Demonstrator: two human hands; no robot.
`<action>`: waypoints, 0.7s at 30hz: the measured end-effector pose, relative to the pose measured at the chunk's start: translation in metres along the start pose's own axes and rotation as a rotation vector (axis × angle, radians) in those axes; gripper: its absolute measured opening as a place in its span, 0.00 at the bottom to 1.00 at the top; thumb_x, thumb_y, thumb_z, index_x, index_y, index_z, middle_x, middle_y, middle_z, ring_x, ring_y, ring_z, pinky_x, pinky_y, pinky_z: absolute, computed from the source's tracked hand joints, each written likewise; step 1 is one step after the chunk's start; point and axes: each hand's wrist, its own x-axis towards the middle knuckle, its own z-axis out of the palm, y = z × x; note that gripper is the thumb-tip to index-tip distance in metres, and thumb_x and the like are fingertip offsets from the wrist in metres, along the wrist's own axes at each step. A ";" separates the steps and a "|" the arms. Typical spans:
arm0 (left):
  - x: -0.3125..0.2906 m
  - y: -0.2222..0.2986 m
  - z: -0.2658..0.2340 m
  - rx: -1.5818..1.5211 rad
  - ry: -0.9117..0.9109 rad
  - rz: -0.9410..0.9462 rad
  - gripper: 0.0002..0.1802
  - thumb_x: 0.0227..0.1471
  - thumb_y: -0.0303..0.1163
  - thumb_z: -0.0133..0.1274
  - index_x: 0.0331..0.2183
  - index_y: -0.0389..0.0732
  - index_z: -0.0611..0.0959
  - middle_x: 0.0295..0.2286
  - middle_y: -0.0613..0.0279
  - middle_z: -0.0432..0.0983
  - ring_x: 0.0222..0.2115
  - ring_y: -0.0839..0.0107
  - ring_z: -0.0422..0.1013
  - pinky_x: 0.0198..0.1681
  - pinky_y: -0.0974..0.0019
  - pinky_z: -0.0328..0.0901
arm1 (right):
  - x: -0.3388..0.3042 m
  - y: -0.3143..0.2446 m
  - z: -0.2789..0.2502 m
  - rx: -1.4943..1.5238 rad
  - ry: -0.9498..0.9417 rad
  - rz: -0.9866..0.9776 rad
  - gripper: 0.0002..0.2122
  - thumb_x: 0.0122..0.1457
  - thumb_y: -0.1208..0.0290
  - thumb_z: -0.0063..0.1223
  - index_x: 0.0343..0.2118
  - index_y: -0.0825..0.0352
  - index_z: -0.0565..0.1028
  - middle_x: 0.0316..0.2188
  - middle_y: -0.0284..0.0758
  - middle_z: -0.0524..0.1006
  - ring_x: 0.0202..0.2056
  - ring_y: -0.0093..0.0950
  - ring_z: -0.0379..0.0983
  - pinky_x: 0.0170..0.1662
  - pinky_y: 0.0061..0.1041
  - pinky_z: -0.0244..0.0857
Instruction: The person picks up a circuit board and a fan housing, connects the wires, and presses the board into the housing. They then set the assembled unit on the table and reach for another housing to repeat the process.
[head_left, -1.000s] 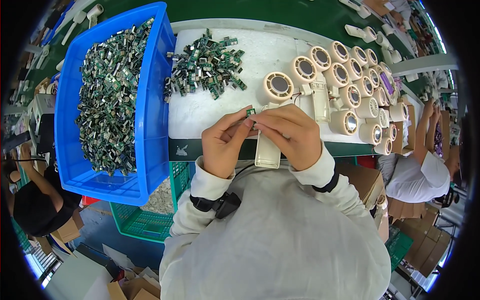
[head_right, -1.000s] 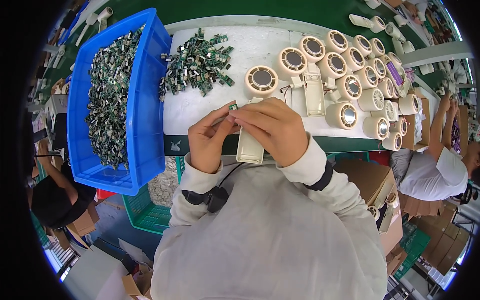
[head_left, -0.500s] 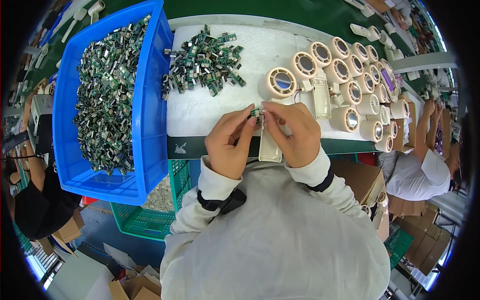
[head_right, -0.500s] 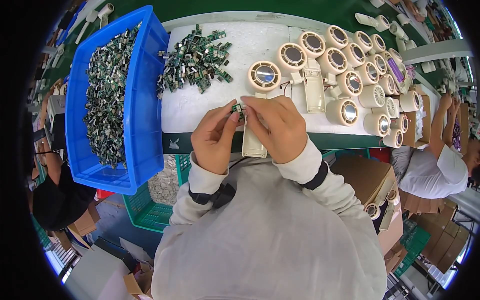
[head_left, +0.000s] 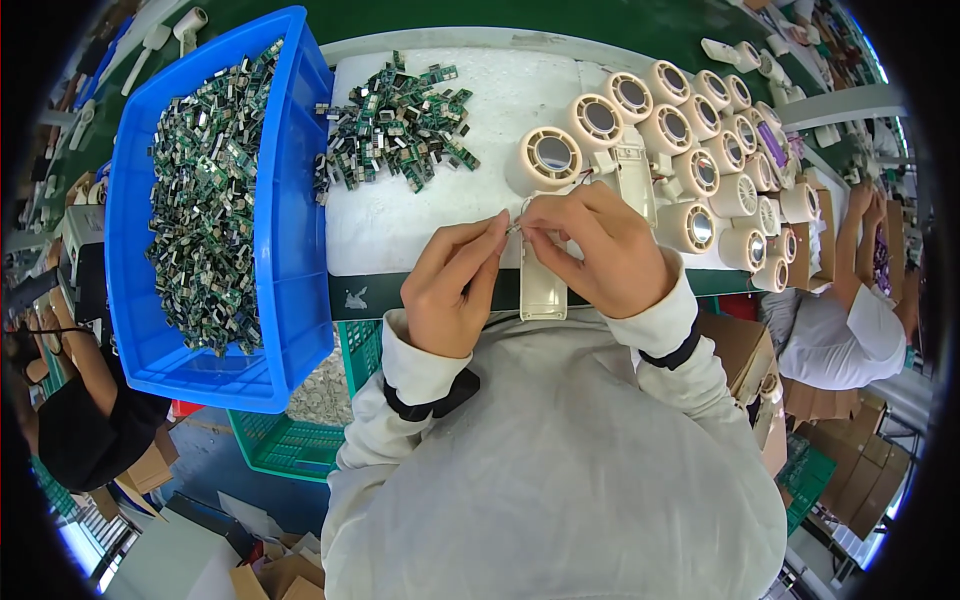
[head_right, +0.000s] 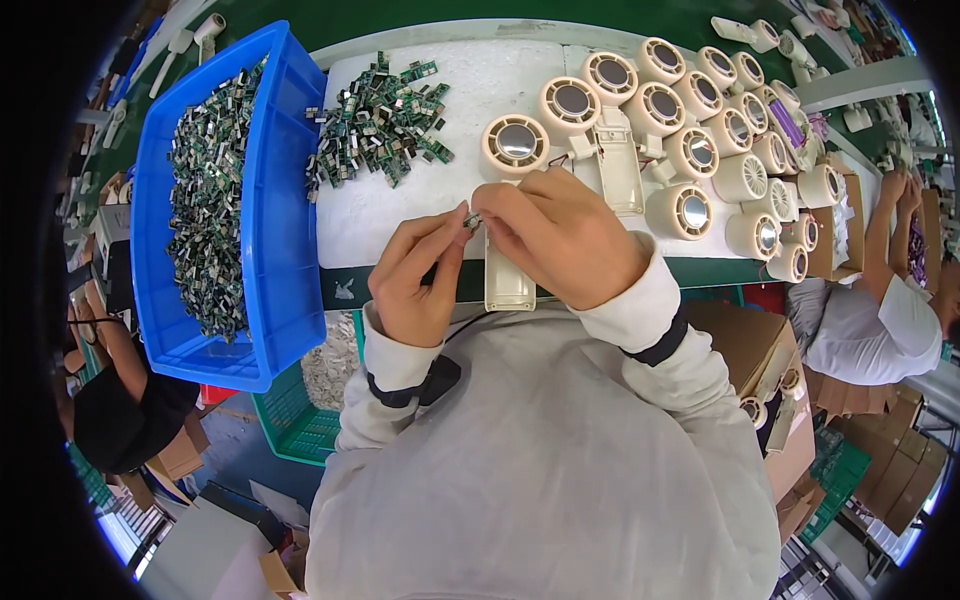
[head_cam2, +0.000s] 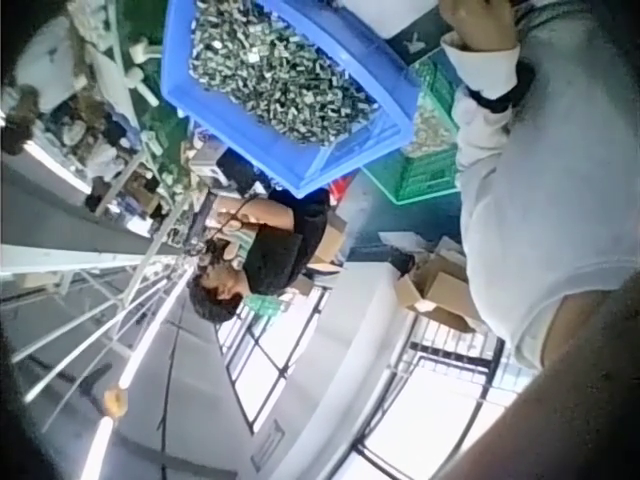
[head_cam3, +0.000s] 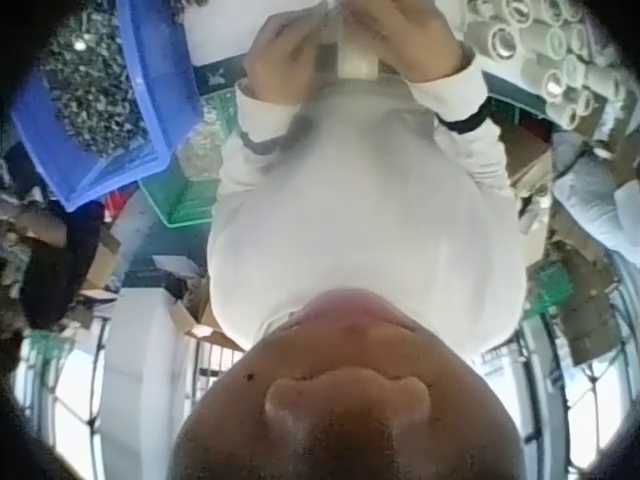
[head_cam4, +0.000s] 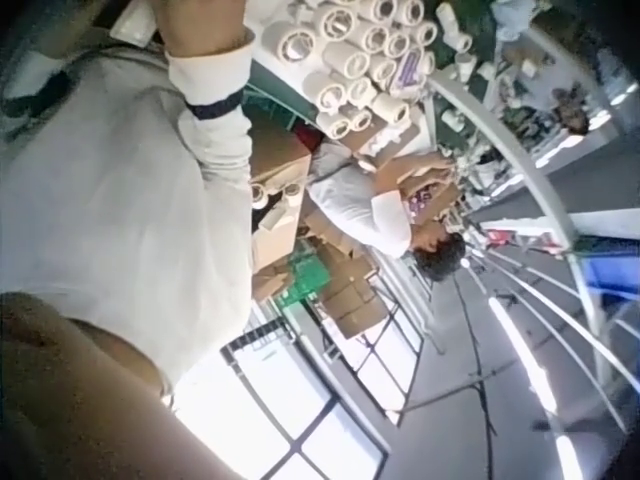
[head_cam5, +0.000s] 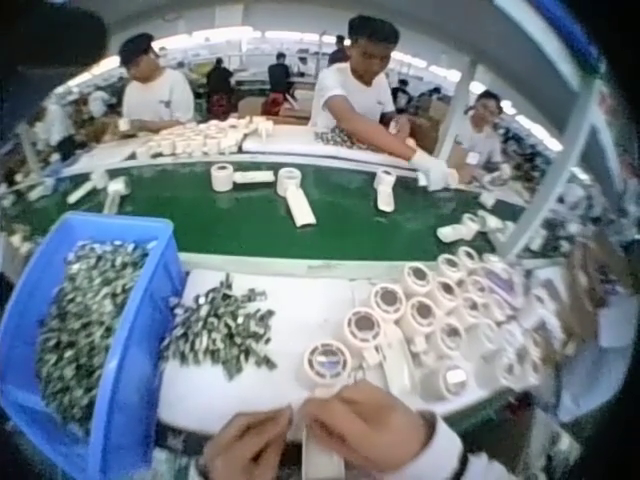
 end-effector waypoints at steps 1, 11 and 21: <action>-0.001 0.000 0.000 -0.012 -0.004 -0.021 0.20 0.52 0.13 0.58 0.48 0.37 0.84 0.38 0.53 0.79 0.35 0.66 0.78 0.36 0.69 0.71 | 0.000 0.000 0.000 -0.014 -0.008 -0.029 0.14 0.52 0.84 0.65 0.41 0.68 0.75 0.29 0.33 0.76 0.27 0.25 0.73 0.30 0.22 0.67; -0.014 0.010 0.021 0.194 0.158 0.023 0.23 0.50 0.12 0.57 0.50 0.34 0.82 0.39 0.52 0.76 0.36 0.62 0.78 0.37 0.67 0.72 | -0.010 -0.025 0.028 0.277 0.192 0.383 0.12 0.53 0.84 0.64 0.35 0.68 0.71 0.27 0.33 0.80 0.22 0.18 0.70 0.28 0.18 0.66; 0.013 0.007 -0.027 0.439 0.133 0.154 0.24 0.53 0.18 0.56 0.53 0.36 0.79 0.48 0.44 0.73 0.47 0.48 0.73 0.49 0.55 0.70 | 0.027 -0.010 -0.017 0.253 0.042 0.363 0.12 0.53 0.83 0.64 0.36 0.66 0.70 0.28 0.34 0.82 0.26 0.16 0.70 0.30 0.16 0.66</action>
